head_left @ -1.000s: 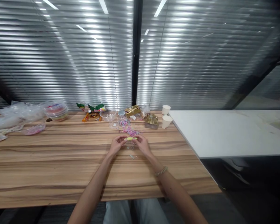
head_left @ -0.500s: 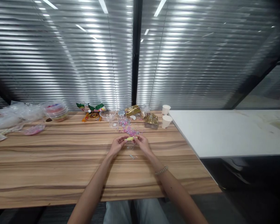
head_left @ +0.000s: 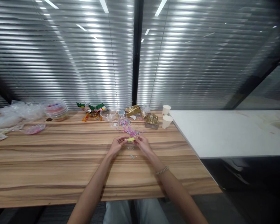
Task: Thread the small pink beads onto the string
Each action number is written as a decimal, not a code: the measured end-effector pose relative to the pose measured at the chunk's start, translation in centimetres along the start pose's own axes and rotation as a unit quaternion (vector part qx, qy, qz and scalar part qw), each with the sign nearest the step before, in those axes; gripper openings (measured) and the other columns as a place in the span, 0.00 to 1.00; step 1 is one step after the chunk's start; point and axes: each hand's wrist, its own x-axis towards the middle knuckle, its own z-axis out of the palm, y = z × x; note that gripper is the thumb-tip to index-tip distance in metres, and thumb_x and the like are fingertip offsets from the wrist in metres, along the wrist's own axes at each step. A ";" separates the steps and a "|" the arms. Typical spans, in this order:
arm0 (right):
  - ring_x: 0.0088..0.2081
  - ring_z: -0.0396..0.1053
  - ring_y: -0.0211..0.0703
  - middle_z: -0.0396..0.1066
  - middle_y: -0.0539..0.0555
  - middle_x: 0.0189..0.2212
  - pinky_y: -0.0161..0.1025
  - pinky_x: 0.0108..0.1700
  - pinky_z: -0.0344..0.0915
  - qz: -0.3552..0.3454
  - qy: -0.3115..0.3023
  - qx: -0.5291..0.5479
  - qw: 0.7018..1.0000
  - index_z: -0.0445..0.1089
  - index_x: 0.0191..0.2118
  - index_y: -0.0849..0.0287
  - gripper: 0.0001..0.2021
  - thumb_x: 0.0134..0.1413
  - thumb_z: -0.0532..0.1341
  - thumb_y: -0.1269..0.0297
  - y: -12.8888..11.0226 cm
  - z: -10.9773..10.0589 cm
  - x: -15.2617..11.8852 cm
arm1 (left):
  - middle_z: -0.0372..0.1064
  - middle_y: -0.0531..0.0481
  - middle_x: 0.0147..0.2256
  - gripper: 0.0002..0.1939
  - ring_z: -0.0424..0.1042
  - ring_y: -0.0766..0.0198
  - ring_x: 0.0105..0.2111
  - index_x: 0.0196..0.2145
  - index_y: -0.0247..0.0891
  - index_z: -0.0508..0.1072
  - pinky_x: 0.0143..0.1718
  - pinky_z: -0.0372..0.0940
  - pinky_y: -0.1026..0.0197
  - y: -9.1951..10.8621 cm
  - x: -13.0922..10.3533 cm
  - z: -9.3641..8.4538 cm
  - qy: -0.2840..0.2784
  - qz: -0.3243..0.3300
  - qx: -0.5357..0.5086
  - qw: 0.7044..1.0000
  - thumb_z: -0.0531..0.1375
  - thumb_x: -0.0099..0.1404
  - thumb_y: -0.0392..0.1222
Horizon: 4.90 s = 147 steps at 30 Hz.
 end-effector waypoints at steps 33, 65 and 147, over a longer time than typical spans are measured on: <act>0.33 0.70 0.37 0.72 0.52 0.31 0.38 0.41 0.66 0.054 0.008 0.106 0.993 0.68 0.31 0.59 0.14 0.37 0.69 0.61 0.1 -0.3 0.1 | 0.73 0.41 0.41 0.24 0.72 0.57 0.40 0.42 0.35 0.73 0.39 0.65 0.59 -0.8 0.2 -0.4 0.014 -0.001 -0.035 0.999 0.67 0.48 0.48; 0.26 0.67 0.33 0.71 0.50 0.28 0.33 0.32 0.64 0.052 -0.003 0.095 0.994 0.69 0.31 0.60 0.12 0.38 0.69 0.64 0.6 -0.7 0.4 | 0.73 0.40 0.42 0.22 0.71 0.55 0.41 0.41 0.34 0.75 0.43 0.62 0.57 -1.1 0.2 -0.4 -0.020 -0.013 -0.058 0.998 0.67 0.47 0.45; 0.30 0.69 0.36 0.73 0.52 0.31 0.34 0.34 0.66 0.043 -0.015 0.081 0.996 0.69 0.35 0.60 0.18 0.33 0.70 0.69 0.3 -0.5 0.1 | 0.74 0.44 0.37 0.22 0.71 0.58 0.38 0.40 0.36 0.75 0.38 0.64 0.60 -0.8 0.1 -0.1 0.015 -0.010 -0.078 0.997 0.68 0.46 0.45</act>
